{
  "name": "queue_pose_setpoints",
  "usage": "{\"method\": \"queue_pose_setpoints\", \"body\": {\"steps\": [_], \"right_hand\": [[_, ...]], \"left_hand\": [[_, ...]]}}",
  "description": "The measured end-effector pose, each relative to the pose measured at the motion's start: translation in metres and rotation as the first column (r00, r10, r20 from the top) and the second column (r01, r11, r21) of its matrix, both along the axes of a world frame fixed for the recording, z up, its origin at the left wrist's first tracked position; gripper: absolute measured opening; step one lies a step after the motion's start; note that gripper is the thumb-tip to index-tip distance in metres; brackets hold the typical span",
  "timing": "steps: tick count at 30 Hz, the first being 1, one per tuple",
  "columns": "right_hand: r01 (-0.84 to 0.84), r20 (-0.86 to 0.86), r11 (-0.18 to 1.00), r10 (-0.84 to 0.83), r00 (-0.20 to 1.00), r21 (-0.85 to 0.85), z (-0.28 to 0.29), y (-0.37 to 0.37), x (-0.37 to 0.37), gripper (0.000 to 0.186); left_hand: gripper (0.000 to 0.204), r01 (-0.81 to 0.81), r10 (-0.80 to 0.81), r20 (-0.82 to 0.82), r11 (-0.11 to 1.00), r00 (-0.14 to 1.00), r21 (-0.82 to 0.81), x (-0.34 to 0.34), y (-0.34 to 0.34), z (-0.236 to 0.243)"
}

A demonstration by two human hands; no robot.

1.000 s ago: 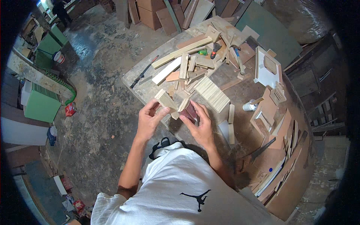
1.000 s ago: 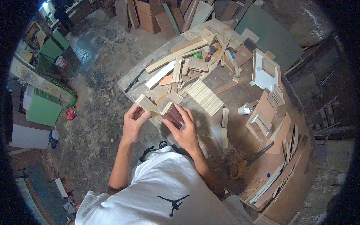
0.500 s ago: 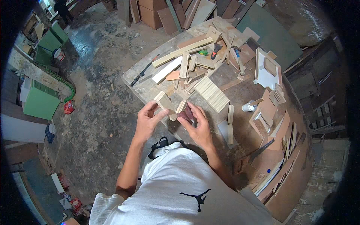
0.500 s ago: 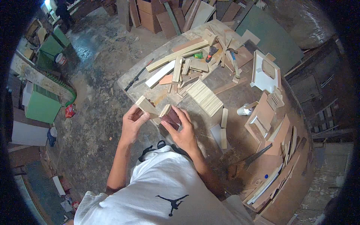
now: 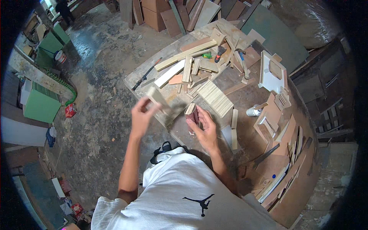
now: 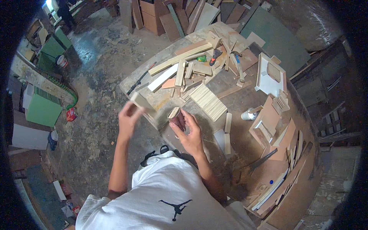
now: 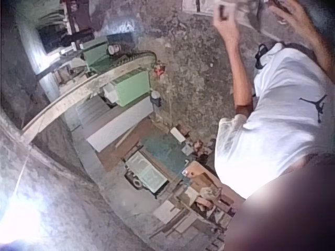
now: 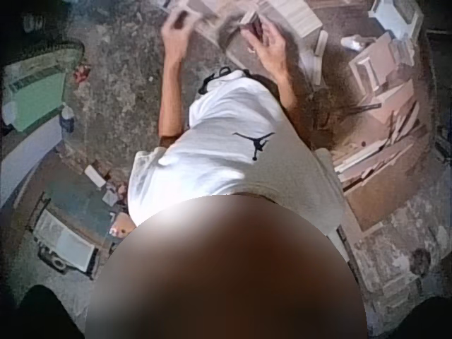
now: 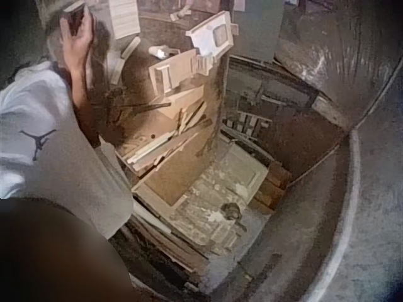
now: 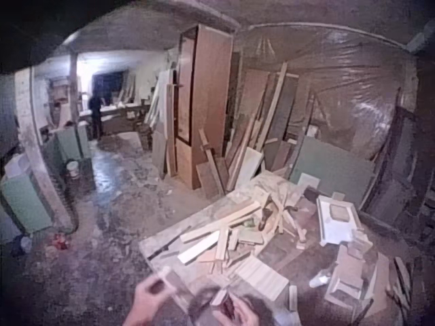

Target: Sawing a small wooden block and then sanding its edges with a sanding sponge.

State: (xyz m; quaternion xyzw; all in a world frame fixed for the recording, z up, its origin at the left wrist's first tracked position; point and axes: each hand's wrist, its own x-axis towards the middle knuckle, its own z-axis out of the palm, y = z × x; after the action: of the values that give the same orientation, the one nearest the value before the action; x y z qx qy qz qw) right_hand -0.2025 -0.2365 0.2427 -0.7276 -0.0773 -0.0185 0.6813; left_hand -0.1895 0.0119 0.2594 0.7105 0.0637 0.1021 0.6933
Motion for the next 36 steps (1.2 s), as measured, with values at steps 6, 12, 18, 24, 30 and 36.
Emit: {"method": "queue_pose_setpoints", "body": {"steps": [6, 12, 18, 24, 30, 36], "right_hand": [[-0.018, -0.085, 0.994, 0.027, 0.996, 0.104, 0.001, -0.001, -0.008, 0.062], [0.052, -0.104, 0.998, -0.050, 0.993, 0.019, 0.002, 0.005, -0.006, 0.068], [-0.009, -0.085, 1.000, 0.009, 0.996, 0.008, -0.007, 0.011, 0.001, 0.070], [0.001, -0.048, 1.000, -0.001, 0.999, -0.001, -0.008, 0.007, 0.001, 0.071], [0.013, -0.015, 0.999, -0.014, 1.000, -0.035, -0.002, 0.004, -0.001, 0.069], [0.009, -0.006, 0.999, -0.009, 1.000, -0.048, -0.004, 0.002, -0.004, 0.068]], "left_hand": [[0.032, -0.324, 0.328, 0.035, 0.943, 0.944, -0.076, 0.022, 0.065, -0.029], [0.033, -0.058, 0.053, -0.037, 0.987, 0.998, -0.148, 0.005, 0.035, -0.018], [0.044, 0.094, -0.102, -0.013, 0.950, 0.995, -0.297, 0.003, -0.006, -0.011], [0.047, 0.374, -0.383, 0.022, 0.886, 0.923, -0.273, -0.001, -0.023, 0.001], [0.049, 0.400, -0.422, -0.005, 0.863, 0.907, -0.307, -0.005, -0.032, 0.004], [0.049, 0.428, -0.440, 0.023, 0.860, 0.898, -0.277, -0.006, -0.035, 0.007]]}}
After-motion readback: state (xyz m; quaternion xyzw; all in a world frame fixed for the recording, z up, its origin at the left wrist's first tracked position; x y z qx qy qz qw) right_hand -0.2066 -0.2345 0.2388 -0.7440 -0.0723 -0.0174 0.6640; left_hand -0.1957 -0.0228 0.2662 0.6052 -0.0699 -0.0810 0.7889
